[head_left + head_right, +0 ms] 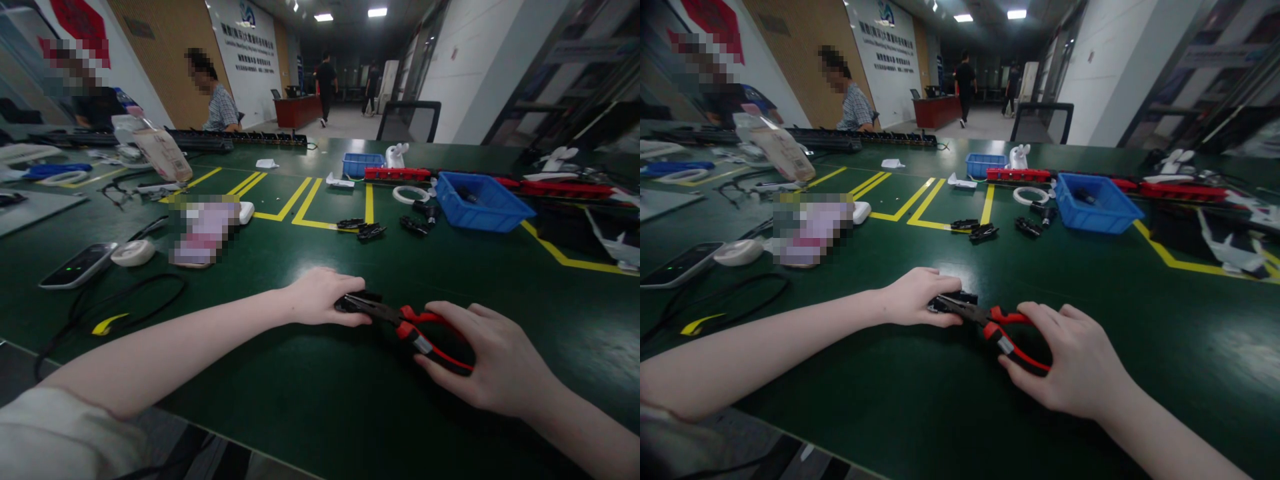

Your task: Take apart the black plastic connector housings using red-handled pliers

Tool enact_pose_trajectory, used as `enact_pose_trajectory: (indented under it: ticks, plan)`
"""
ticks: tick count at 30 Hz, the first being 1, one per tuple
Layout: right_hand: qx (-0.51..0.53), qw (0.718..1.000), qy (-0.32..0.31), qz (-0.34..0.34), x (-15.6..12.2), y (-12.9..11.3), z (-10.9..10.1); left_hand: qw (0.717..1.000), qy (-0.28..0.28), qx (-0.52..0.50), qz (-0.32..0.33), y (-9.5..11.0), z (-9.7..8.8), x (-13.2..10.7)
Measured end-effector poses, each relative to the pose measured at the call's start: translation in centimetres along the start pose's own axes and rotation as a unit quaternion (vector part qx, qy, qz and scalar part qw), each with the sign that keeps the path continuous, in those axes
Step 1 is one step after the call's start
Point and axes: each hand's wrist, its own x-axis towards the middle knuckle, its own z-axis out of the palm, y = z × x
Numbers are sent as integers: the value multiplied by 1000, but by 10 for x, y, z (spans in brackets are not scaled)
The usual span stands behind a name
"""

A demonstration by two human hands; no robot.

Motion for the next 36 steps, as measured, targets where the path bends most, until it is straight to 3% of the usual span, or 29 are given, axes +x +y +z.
enact_pose_trajectory:
  ticks: [14,20,28,36]
  plan:
    - [95,988,-51,106,-1,2,0,998,-3,-61,15,1,-3,1]
    - [53,996,-20,63,0,8,-4,998,-15,-57,1,0,-3,0]
    - [73,995,-20,58,1,6,-2,998,-21,-59,5,1,-6,0]
    - [56,998,-16,35,-1,23,-11,997,-19,-71,4,1,-6,1]
